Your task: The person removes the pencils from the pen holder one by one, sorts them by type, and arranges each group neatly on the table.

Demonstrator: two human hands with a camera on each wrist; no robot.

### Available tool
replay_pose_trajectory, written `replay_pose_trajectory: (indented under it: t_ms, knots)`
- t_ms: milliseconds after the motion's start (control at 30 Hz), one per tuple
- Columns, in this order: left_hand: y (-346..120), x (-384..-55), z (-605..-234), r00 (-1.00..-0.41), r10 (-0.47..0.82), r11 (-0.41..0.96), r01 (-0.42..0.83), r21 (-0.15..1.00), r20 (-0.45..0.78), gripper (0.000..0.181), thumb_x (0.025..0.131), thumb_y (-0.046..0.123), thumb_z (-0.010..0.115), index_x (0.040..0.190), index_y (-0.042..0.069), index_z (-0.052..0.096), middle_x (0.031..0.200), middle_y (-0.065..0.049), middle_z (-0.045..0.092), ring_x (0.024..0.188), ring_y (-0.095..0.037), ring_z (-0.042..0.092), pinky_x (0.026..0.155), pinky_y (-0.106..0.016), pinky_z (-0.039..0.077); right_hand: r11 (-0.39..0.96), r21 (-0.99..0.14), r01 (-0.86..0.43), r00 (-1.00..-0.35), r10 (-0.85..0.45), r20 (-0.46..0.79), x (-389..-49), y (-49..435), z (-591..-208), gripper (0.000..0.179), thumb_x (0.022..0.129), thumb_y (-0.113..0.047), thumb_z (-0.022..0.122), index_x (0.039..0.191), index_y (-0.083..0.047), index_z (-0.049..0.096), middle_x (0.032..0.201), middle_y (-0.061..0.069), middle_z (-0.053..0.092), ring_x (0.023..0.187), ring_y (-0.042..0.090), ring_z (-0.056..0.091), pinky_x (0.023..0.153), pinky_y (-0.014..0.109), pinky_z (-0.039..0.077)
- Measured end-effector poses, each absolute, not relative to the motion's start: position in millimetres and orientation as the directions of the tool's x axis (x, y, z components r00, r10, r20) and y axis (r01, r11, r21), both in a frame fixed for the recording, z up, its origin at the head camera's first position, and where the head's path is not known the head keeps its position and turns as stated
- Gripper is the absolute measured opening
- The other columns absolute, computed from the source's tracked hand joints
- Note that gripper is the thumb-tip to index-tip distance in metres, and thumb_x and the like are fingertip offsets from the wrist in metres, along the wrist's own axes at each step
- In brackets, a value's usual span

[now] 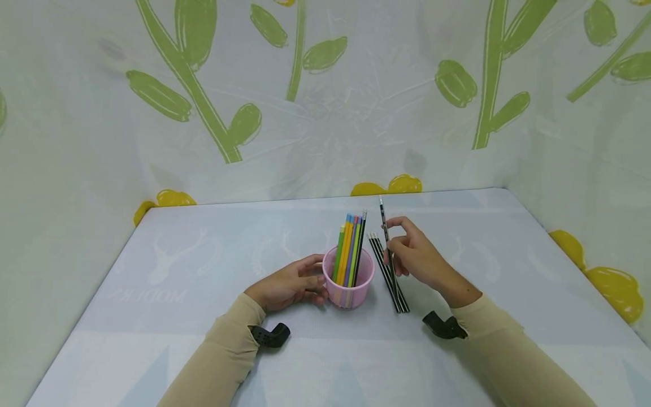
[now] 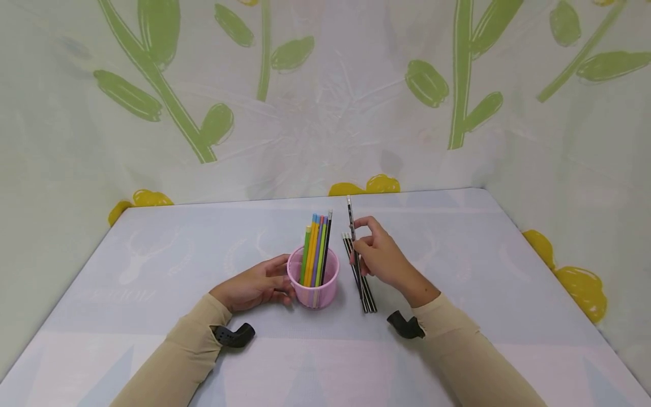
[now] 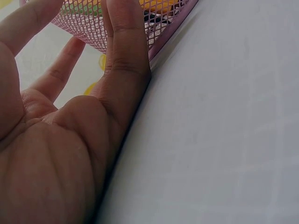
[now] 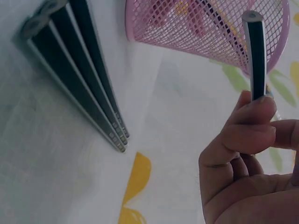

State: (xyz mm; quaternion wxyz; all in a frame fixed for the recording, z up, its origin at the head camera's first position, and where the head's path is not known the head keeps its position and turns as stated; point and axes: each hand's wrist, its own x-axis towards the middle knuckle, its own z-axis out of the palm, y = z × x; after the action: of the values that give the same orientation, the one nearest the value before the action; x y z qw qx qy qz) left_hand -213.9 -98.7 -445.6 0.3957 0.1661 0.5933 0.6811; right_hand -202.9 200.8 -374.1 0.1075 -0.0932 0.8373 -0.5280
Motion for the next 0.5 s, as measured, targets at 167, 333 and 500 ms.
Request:
replay_pose_trajectory:
  t_ms: [167, 333, 500]
  knots:
    - [-99, -214, -445, -0.632, 0.736, 0.015, -0.34, 0.94, -0.241, 0.063, 0.099, 0.011, 0.059, 0.155, 0.018, 0.03, 0.15, -0.017, 0.037, 0.098, -0.018, 0.064, 0.085, -0.029, 0.058, 0.473, -0.881, -0.011, -0.951, -0.277, -0.137, -206, 202, -376, 0.041, 0.1, -0.011, 0.046, 0.139, -0.007, 0.034, 0.083, 0.019, 0.066, 0.053, 0.02, 0.053, 0.048, 0.028, 0.048]
    - [-99, -214, -446, -0.634, 0.735, 0.013, -0.343, 0.939, -0.242, 0.062, 0.099, 0.01, 0.058, 0.155, 0.019, 0.031, 0.149, -0.016, 0.037, 0.098, -0.018, 0.064, 0.085, -0.029, 0.058, 0.535, -0.845, 0.005, -0.946, -0.272, -0.177, -209, 204, -380, 0.045, 0.1, -0.012, 0.048, 0.142, -0.01, 0.033, 0.085, 0.017, 0.066, 0.056, 0.021, 0.054, 0.051, 0.029, 0.05]
    - [-99, -215, -446, -0.631, 0.737, 0.015, -0.342, 0.939, -0.241, 0.062, 0.1, 0.011, 0.058, 0.155, 0.019, 0.031, 0.15, -0.016, 0.037, 0.098, -0.018, 0.064, 0.085, -0.029, 0.058, 0.576, -0.818, -0.007, -0.94, -0.284, -0.192, -213, 209, -385, 0.046, 0.1, -0.013, 0.051, 0.143, -0.009, 0.034, 0.083, 0.011, 0.066, 0.056, 0.021, 0.055, 0.052, 0.031, 0.051]
